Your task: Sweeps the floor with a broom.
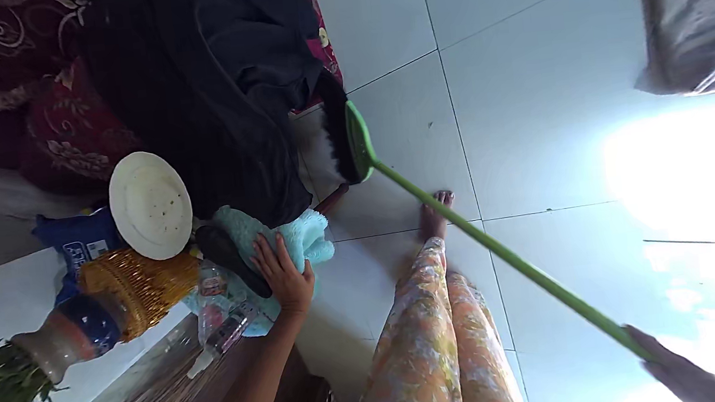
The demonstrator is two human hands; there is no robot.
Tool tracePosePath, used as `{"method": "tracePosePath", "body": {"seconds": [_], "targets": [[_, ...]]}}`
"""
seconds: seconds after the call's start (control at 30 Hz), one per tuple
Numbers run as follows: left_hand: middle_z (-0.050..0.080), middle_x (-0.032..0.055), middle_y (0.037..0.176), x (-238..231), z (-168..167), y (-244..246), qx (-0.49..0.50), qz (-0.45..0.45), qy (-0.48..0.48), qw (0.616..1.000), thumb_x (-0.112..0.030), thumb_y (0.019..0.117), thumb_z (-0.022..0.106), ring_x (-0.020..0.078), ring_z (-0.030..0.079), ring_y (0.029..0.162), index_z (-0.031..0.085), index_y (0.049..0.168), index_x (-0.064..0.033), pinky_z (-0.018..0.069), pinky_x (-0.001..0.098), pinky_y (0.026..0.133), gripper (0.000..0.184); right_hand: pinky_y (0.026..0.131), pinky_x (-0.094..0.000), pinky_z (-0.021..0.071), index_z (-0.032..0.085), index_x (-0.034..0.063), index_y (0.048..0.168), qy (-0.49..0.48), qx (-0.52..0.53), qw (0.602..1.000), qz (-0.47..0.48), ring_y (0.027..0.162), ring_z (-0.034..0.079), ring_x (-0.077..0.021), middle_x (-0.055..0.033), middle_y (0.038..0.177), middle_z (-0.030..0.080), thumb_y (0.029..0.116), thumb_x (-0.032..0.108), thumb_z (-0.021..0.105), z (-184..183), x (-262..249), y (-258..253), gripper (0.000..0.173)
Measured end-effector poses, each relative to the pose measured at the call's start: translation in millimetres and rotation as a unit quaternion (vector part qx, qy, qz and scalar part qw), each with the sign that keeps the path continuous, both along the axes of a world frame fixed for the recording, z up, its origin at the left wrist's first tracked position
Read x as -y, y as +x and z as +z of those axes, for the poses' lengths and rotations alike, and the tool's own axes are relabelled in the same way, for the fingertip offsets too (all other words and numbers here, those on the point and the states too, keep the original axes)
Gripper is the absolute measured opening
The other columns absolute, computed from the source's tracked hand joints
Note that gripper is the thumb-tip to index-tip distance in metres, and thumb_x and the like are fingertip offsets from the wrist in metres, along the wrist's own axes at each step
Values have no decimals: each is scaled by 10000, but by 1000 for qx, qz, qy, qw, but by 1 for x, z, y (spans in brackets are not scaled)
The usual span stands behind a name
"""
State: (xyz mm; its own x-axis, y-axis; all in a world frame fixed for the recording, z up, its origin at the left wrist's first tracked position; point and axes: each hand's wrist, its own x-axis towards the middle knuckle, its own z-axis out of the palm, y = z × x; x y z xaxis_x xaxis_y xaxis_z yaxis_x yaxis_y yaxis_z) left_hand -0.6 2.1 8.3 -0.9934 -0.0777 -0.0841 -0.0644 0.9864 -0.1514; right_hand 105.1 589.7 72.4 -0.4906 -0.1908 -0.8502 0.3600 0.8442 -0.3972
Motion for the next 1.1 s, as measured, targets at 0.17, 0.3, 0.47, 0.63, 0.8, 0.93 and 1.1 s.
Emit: {"method": "tracePosePath", "body": {"seconds": [0.17, 0.3, 0.47, 0.63, 0.8, 0.93, 1.1], "targets": [[268, 378, 1596, 1, 0, 1, 0, 1, 2, 1000, -343, 805, 647, 528, 235, 1509, 403, 1537, 4, 138, 670, 1225, 846, 826, -687, 521, 394, 410, 1581, -39, 65, 997, 2, 945, 707, -464, -215, 1058, 745, 1103, 436, 407, -107, 148, -56, 479], [270, 381, 1592, -1, -1, -1, -1, -11, -4, 1000, -373, 821, 611, 540, 228, 1506, 376, 1542, 22, 149, 668, 1220, 855, 897, -720, 476, 381, 449, 1572, -1, 123, 992, 27, 1110, 645, -526, -267, 1210, 693, 1108, 445, 350, -189, 211, -103, 465], [261, 393, 1590, -4, 2, 1, 3, -4, 8, 1000, -344, 812, 613, 554, 226, 1501, 370, 1541, 38, 139, 669, 1222, 858, 883, -715, 482, 388, 501, 1555, 71, 83, 994, -13, 1074, 672, -502, -222, 1178, 725, 1097, 515, 353, -170, 100, -49, 460], [233, 360, 1619, -5, 1, 0, -3, -3, 12, 1000, -331, 797, 612, 525, 207, 1519, 348, 1563, 7, 125, 657, 1227, 878, 862, -793, 438, 424, 421, 1564, 141, 46, 982, -118, 1061, 653, -574, -255, 1219, 706, 1106, 489, 348, -113, -1, 22, 469], [181, 325, 1652, -7, 6, -3, 9, -8, 30, 999, -323, 795, 656, 508, 174, 1535, 281, 1602, -28, 116, 671, 1220, 937, 951, -799, 391, 431, 403, 1565, 196, 72, 957, -203, 1197, 593, -571, -236, 1343, 655, 1104, 495, 353, -62, -63, 102, 476], [117, 327, 1667, -6, 22, 6, -2, -17, 56, 998, -634, 854, 592, 510, 106, 1549, 210, 1639, -76, 36, 780, 1163, 1036, 1027, -780, 368, 518, 296, 1528, 207, 49, 922, -323, 1285, 558, -531, -215, 1417, 615, 1098, 484, 403, -16, -82, 217, 484], [88, 361, 1655, -35, 78, 75, -28, -51, 97, 994, -649, 905, 533, 543, 78, 1539, 247, 1621, -29, 29, 788, 1155, 989, 979, -720, 439, 548, 185, 1506, 257, 107, 863, -422, 1135, 630, -545, -336, 1281, 641, 1120, 398, 389, 56, -80, 418, 469]]}}
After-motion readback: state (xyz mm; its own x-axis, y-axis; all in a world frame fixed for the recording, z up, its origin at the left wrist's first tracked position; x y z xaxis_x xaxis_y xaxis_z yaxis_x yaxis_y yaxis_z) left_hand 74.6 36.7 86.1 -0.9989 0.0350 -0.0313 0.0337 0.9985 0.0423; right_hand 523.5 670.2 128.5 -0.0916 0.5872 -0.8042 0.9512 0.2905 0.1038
